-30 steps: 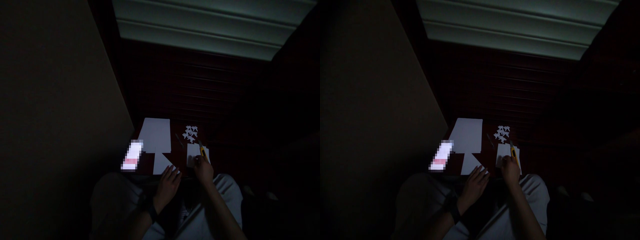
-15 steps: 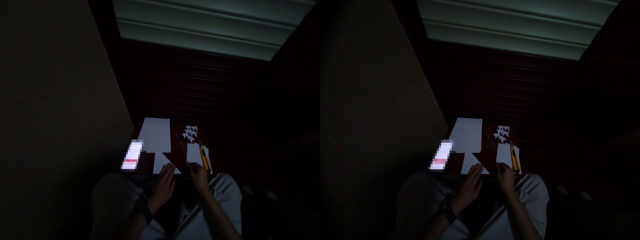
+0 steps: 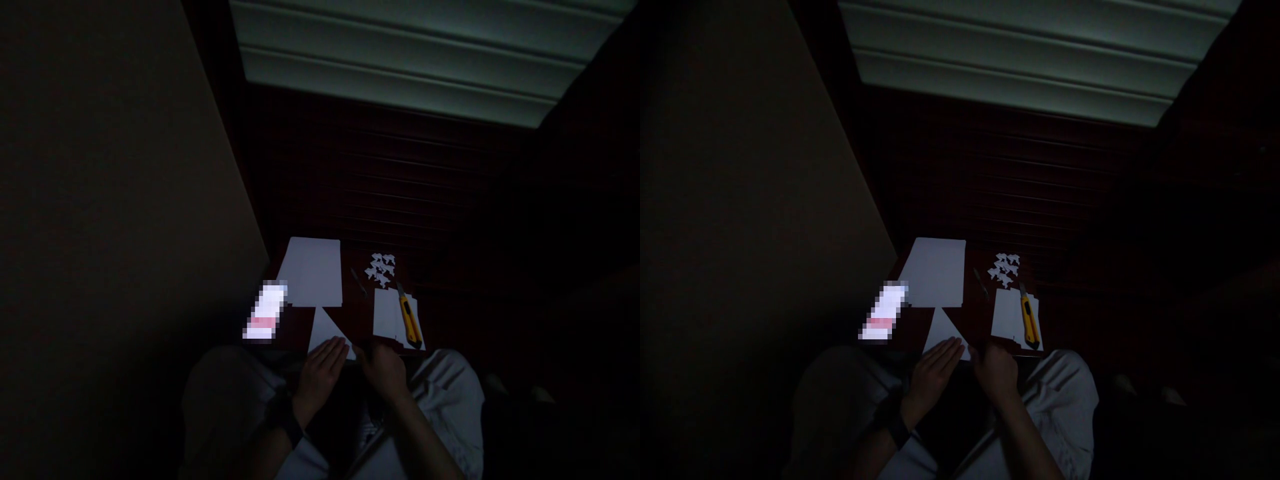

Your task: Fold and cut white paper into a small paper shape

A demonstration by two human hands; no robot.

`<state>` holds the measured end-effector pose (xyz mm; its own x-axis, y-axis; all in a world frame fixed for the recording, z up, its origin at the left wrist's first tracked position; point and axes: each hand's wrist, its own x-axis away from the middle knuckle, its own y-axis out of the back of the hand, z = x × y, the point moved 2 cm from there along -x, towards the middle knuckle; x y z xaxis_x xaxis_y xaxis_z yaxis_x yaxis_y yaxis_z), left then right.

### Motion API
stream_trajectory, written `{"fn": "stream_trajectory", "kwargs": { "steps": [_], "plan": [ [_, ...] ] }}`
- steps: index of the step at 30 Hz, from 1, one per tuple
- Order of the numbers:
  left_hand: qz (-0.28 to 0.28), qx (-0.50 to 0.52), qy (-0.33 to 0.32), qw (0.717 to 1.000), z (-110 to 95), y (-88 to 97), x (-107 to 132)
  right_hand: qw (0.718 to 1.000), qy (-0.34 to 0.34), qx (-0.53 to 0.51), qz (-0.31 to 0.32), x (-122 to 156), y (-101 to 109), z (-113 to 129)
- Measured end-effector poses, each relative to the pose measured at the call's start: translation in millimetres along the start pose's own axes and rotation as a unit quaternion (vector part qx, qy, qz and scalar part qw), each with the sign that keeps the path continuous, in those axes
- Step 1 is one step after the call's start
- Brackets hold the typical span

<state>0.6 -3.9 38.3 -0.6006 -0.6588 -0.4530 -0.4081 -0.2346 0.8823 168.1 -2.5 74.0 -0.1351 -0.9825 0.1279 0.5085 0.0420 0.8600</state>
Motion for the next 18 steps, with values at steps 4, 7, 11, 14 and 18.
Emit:
{"fn": "stream_trajectory", "kwargs": {
  "steps": [4, 7, 11, 14, 18],
  "plan": [
    [-0.028, 0.008, -0.006, 1.0, 1, 11.6, -11, 0.977, 0.0, -0.208, 0.053, -10, -2, -9],
    [-0.052, 0.01, -0.002, 0.999, 5, 18.8, -18, 0.928, -0.036, -0.358, 0.098, -14, -1, -10],
    [-0.07, 0.011, -0.003, 0.998, 12, 22.9, -24, 0.872, -0.049, -0.458, 0.164, -13, 10, -3],
    [-0.065, 0.015, 0.007, 0.998, 19, 22.3, -25, 0.862, -0.036, -0.478, 0.164, -12, 20, 2],
    [-0.066, 0.02, 0.028, 0.997, 31, 20.7, -24, 0.857, -0.025, -0.49, 0.161, -14, 29, 4]
  ]
}}
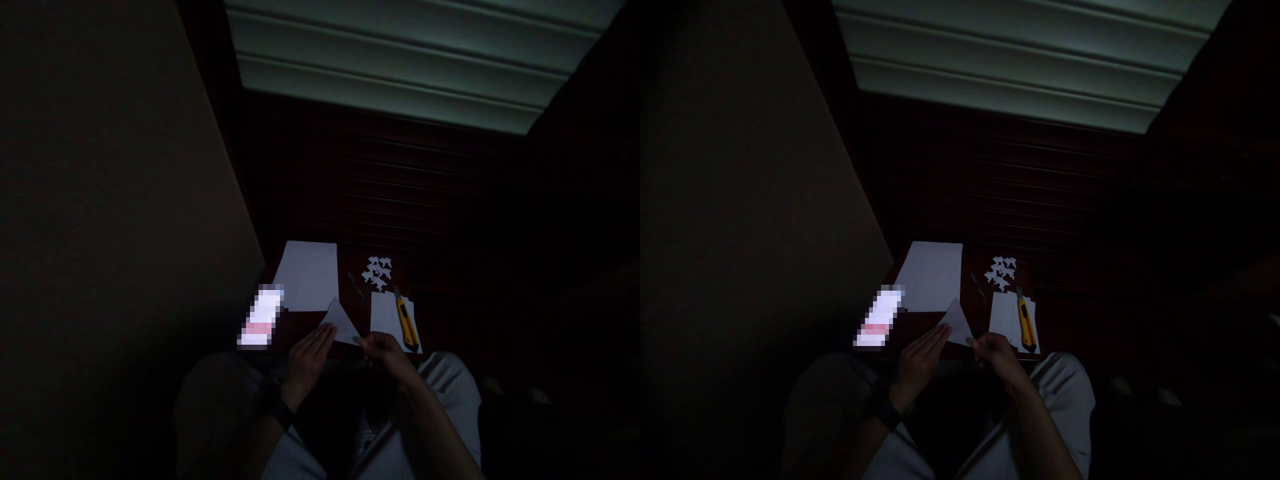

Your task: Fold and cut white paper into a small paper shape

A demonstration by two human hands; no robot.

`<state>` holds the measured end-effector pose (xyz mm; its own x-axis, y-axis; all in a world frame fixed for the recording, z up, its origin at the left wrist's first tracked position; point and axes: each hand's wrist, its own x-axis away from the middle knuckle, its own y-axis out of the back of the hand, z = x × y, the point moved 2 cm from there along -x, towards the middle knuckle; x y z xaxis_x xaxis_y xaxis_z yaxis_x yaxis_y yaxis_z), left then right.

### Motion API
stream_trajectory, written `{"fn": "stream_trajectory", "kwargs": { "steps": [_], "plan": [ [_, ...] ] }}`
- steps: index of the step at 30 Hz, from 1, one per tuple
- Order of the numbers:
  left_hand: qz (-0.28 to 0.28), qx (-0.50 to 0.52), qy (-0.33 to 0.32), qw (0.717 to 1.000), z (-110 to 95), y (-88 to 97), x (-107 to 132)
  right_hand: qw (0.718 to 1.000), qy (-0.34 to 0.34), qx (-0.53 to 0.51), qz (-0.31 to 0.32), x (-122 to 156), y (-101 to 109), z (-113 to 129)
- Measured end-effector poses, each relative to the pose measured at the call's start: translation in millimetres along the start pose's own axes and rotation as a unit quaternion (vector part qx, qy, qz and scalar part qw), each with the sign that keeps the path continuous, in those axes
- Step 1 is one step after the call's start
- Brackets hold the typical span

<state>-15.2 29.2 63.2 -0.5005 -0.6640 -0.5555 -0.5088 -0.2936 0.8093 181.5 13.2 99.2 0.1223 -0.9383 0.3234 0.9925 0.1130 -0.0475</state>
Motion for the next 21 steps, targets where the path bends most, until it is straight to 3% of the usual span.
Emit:
{"fn": "stream_trajectory", "kwargs": {
  "steps": [10, 21],
  "plan": [
    [0.004, -0.008, 0.013, 1.0, 18, -6.3, -3, 0.998, 0.038, -0.021, -0.041, -3, 2, 10],
    [-0.013, -0.007, -0.002, 1.0, 23, -8.2, -4, 0.995, -0.025, -0.056, -0.078, -9, 2, -12]
  ]
}}
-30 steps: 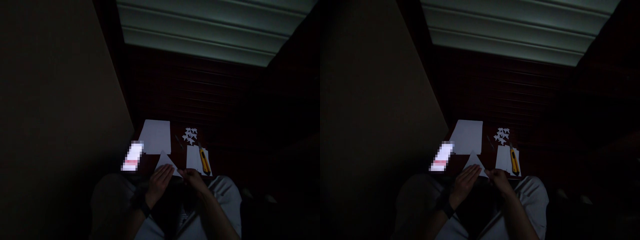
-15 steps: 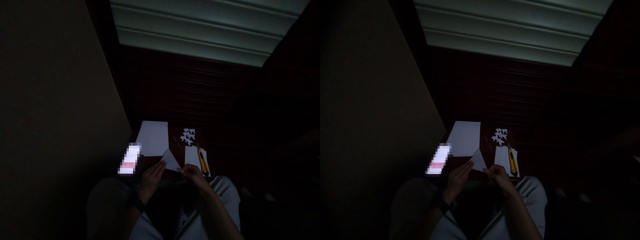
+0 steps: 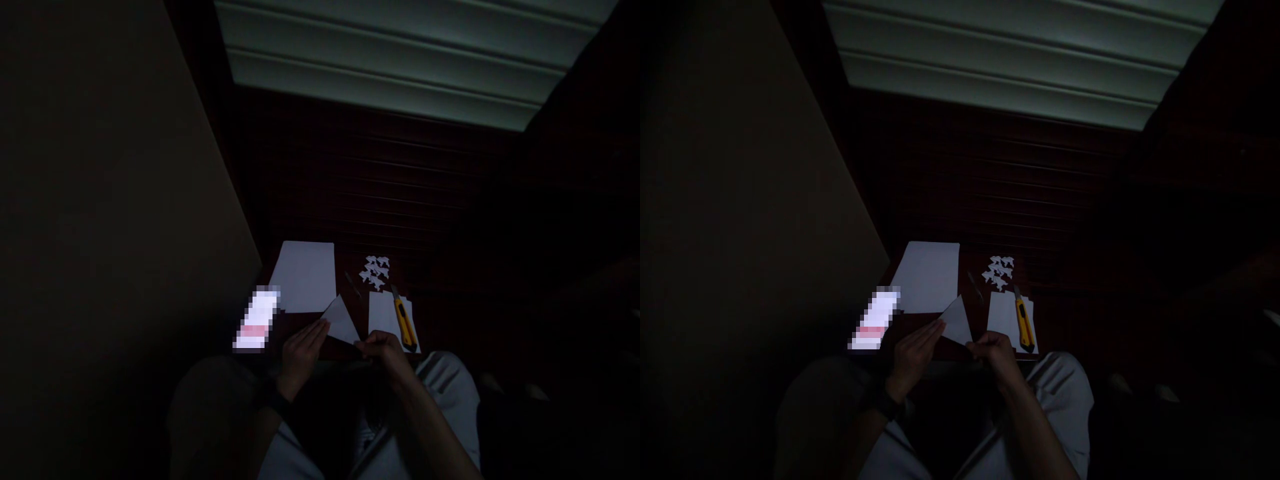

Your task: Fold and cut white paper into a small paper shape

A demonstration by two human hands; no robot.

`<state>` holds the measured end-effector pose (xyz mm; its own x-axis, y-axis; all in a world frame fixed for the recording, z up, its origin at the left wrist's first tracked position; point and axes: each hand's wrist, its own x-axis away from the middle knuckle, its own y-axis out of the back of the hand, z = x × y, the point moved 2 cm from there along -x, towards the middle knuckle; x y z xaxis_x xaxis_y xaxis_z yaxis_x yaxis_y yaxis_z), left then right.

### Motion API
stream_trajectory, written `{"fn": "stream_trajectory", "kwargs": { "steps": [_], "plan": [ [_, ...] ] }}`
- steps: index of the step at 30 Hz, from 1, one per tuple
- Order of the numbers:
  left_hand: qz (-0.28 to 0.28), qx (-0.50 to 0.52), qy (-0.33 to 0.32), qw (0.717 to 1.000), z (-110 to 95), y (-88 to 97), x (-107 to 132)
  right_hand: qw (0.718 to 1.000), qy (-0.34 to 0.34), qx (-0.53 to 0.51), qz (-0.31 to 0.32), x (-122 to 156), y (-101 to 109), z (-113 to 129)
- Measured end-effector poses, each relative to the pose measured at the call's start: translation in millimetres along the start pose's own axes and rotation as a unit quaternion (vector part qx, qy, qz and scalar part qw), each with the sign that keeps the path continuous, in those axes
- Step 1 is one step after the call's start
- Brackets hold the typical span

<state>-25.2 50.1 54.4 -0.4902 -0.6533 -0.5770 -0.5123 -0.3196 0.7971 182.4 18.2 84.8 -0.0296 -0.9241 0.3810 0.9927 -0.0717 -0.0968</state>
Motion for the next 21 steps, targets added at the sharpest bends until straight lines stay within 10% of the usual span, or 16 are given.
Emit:
{"fn": "stream_trajectory", "kwargs": {
  "steps": [21],
  "plan": [
    [-0.007, 0.034, 0.049, 0.998, -2, 2.2, -9, 0.999, -0.011, -0.033, 0.022, 14, -6, 21]
  ]
}}
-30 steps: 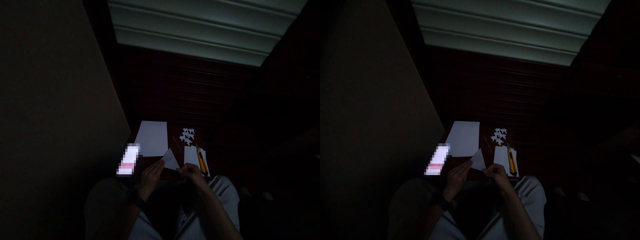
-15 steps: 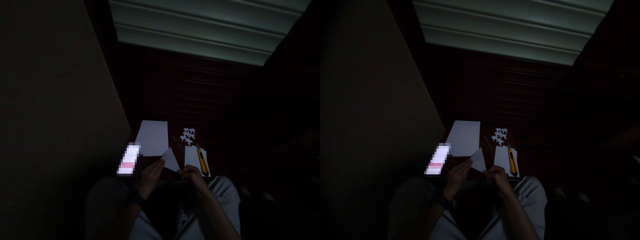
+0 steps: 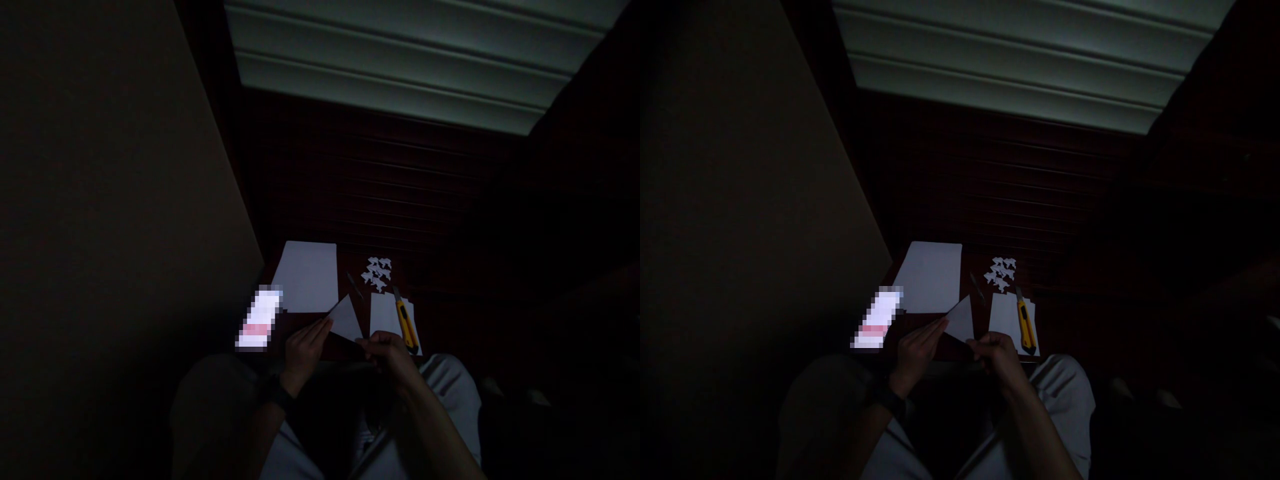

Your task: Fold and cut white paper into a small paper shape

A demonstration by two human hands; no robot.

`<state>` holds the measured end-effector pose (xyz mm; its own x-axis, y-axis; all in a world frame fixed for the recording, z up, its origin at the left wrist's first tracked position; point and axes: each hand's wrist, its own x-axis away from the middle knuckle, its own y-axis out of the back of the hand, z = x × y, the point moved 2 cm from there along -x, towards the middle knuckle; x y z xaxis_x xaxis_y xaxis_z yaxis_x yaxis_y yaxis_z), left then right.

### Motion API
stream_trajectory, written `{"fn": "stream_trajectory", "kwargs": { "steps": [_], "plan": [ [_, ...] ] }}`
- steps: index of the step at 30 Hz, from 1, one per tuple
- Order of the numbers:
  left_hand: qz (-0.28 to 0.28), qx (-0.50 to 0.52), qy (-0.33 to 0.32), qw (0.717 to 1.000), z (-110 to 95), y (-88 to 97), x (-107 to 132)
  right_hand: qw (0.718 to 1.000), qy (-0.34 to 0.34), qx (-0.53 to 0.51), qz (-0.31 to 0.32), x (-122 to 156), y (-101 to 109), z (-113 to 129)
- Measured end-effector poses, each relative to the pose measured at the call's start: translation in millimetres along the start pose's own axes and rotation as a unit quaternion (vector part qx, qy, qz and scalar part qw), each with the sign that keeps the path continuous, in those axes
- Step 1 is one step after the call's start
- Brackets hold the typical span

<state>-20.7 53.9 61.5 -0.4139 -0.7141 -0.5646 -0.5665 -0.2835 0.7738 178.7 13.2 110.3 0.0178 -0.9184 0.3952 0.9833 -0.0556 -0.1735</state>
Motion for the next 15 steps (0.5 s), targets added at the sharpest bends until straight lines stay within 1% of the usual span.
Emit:
{"fn": "stream_trajectory", "kwargs": {
  "steps": [3, 5, 7, 9, 11, 12, 14, 15],
  "plan": [
    [-0.004, 0.01, 0.014, 1.0, 2, 1.6, -1, 1.0, 0.003, -0.006, 0.014, 5, -3, 3],
    [-0.001, 0.021, 0.036, 0.999, 4, 2.1, -1, 1.0, 0.011, -0.007, 0.019, 8, -2, 7],
    [-0.004, 0.043, 0.081, 0.996, 6, 1.6, -2, 0.999, 0.031, 0.005, 0.017, 10, 0, 12],
    [-0.016, 0.08, 0.156, 0.984, 10, -0.1, -4, 0.996, 0.074, 0.046, -0.007, 9, 5, 18],
    [-0.018, 0.146, 0.246, 0.958, 14, -3.7, -8, 0.98, 0.144, 0.122, -0.061, 3, 12, 26],
    [-0.01, 0.196, 0.287, 0.938, 16, -6.2, -10, 0.964, 0.185, 0.169, -0.09, -1, 15, 30],
    [0.021, 0.32, 0.344, 0.882, 18, -11.2, -15, 0.923, 0.263, 0.245, -0.135, -11, 19, 35],
    [0.04, 0.381, 0.358, 0.851, 18, -13.0, -18, 0.908, 0.286, 0.273, -0.14, -17, 21, 36]
  ]
}}
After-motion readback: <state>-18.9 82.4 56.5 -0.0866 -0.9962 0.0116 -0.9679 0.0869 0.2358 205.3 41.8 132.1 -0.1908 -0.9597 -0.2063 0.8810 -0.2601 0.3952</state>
